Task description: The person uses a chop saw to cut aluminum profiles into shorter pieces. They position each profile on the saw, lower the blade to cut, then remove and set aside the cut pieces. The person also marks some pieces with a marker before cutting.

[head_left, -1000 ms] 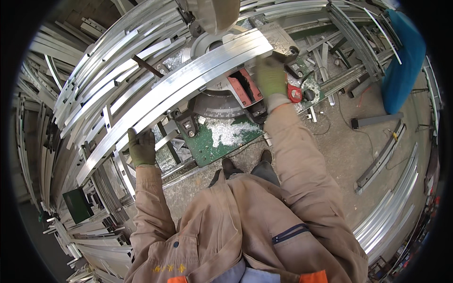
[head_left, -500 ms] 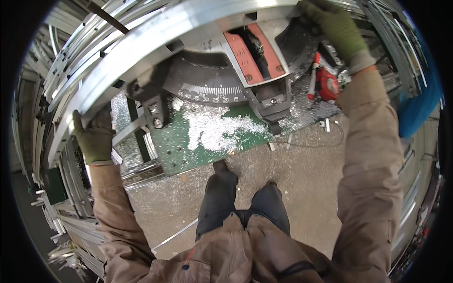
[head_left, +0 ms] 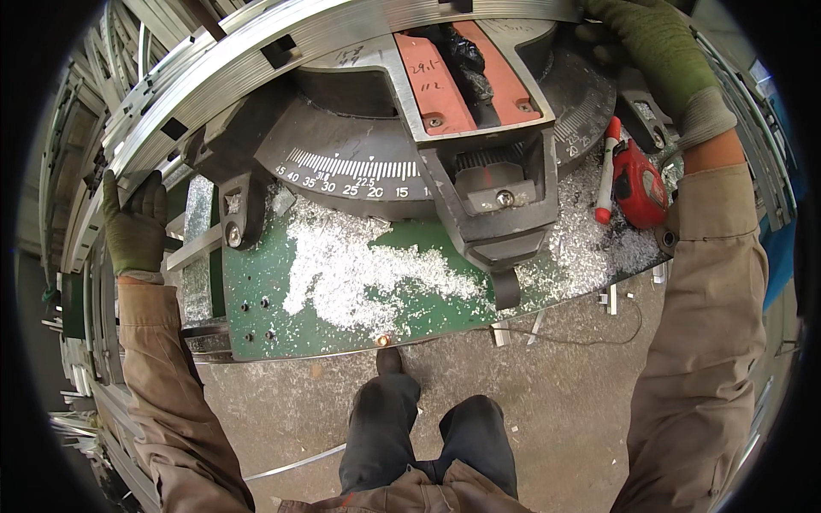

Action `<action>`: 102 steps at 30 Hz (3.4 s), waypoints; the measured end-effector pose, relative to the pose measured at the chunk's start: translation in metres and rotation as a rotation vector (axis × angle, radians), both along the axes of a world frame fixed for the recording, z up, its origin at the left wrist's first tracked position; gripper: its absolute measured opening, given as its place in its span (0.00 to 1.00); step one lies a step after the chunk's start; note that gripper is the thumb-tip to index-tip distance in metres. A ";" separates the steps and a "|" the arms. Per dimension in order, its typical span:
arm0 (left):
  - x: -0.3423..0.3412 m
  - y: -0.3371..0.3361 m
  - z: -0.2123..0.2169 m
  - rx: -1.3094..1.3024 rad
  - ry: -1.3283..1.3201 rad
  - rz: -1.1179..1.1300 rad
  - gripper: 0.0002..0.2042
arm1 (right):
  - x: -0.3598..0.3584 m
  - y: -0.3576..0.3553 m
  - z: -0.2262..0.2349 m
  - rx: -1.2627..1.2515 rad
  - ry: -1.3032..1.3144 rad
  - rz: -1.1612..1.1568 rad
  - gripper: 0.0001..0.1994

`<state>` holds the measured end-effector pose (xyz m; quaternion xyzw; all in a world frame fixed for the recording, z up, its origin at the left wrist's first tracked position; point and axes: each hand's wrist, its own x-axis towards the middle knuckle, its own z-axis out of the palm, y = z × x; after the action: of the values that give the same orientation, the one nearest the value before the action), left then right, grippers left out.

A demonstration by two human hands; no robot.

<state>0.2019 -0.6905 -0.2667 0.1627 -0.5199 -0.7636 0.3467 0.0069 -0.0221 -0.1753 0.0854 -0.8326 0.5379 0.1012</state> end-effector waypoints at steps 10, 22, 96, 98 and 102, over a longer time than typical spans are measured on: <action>-0.009 0.040 0.004 0.247 0.062 -0.174 0.20 | -0.037 0.021 -0.006 0.259 -0.037 0.017 0.26; 0.007 0.090 0.046 0.379 -0.096 -0.098 0.27 | -0.089 0.066 -0.005 0.623 0.025 0.250 0.19; -0.023 0.075 0.046 0.567 -0.442 0.012 0.39 | -0.030 -0.039 0.047 0.130 -0.653 -0.482 0.15; -0.022 0.069 0.040 0.532 -0.436 -0.035 0.43 | -0.029 -0.048 0.037 -0.267 -0.730 -0.559 0.12; -0.023 0.057 0.027 0.537 -0.426 -0.096 0.44 | -0.028 -0.055 0.015 -0.448 -0.577 -0.587 0.14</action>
<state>0.1792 -0.6339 -0.2393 0.3794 -0.3680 -0.8375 0.1388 -0.0206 -0.0775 -0.1603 -0.3309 -0.6791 0.6545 0.0293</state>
